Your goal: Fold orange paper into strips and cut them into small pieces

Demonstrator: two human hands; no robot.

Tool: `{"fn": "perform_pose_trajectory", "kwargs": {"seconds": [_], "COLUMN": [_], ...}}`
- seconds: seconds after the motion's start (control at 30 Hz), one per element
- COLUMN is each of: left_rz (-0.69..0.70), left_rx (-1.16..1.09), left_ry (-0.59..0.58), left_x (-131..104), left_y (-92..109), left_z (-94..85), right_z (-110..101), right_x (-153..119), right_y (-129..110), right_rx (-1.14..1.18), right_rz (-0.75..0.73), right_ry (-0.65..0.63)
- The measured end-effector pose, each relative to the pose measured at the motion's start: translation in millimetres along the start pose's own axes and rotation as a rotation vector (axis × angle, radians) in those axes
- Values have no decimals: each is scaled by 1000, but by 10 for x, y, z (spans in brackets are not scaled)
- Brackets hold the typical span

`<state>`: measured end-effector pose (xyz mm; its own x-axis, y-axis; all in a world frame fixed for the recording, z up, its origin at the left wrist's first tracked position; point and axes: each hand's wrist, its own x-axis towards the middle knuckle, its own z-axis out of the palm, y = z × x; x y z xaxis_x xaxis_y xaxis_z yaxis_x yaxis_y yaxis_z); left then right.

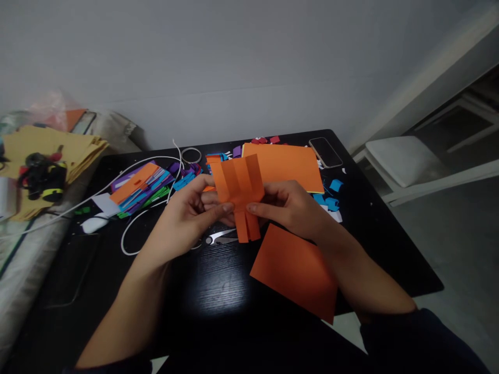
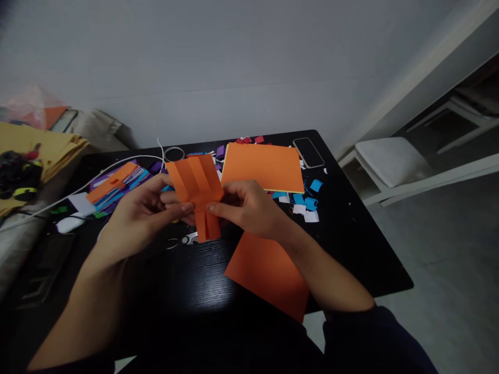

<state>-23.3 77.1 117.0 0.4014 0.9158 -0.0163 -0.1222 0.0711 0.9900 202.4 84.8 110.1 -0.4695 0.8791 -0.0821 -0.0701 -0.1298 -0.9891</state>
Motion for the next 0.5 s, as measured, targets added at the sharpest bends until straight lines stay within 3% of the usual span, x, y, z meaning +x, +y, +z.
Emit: {"fn": "perform_pose_trajectory", "kwargs": {"seconds": [0.2,0.5], "left_rz": [18,0], "left_rx": [33,-11], "left_ry": [-42,2], "left_x": [-16,3], "left_y": [57,9], "left_z": [-9,50], "right_z": [2,31], "right_x": [4,5], "right_y": [12,-21], "right_rx": [4,27], "right_rz": [21,-28], "right_ry": [12,1]}}
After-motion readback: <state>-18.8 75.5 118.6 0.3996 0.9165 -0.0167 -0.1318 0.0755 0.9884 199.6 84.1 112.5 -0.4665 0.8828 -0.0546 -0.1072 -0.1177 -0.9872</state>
